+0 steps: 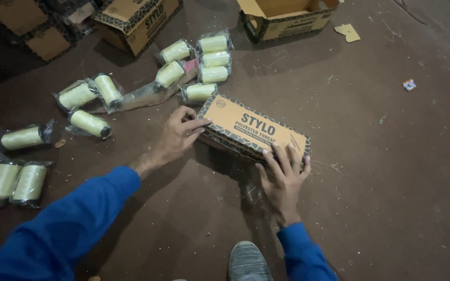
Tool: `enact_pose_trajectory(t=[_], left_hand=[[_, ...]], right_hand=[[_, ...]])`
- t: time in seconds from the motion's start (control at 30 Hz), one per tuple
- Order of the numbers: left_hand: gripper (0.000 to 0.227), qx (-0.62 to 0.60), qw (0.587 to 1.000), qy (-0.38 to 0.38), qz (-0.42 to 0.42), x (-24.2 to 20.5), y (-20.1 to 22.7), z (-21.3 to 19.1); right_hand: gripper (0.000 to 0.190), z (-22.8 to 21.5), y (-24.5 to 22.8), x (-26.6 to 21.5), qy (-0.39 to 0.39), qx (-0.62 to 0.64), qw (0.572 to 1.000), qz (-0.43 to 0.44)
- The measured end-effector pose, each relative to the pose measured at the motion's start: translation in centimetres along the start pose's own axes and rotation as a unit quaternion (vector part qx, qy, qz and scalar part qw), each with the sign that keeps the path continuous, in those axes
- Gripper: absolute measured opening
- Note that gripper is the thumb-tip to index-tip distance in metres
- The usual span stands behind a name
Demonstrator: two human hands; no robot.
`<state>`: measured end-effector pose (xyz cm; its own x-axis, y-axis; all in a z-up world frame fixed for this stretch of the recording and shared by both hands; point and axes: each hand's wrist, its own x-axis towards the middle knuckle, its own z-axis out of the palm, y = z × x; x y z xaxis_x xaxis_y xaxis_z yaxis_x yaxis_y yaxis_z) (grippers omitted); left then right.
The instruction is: The person places spools of thread into a cardboard box and then stacks the box on top of others.
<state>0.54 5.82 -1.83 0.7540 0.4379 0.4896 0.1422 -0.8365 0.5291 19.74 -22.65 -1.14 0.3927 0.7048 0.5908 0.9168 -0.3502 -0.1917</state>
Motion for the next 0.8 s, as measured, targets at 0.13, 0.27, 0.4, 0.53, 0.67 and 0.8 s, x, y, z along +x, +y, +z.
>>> enact_pose_trajectory(t=[0.13,0.27,0.4,0.53,0.67,0.8], left_hand=[[0.028,0.0,1.0,0.001,0.001,0.1,1.5,-0.9],[0.035,0.152,0.976,0.006,0.155,0.5,2.1,-0.1],[0.035,0.213,0.94,0.054,0.262,0.0,2.0,1.7],[0.029,0.196,0.937,0.088,0.274,0.1,2.2,1.6],[0.023,0.184,0.944,0.085,0.262,0.5,3.1,0.9],[0.013,0.212,0.937,0.109,0.255,1.1,3.4,1.3]], right_hand=[[0.038,0.3,-0.8,0.5,0.004,-0.008,1.0,0.025],[0.037,0.9,-1.2,0.4,0.028,-0.033,0.999,0.012],[0.04,1.7,-1.9,0.2,0.043,-0.011,0.999,-0.014],[0.045,2.2,-2.7,1.1,0.041,0.022,0.998,-0.042],[0.034,2.5,-3.3,2.0,0.064,0.02,0.996,-0.055],[0.016,2.9,-4.2,2.4,0.085,0.012,0.995,-0.042]])
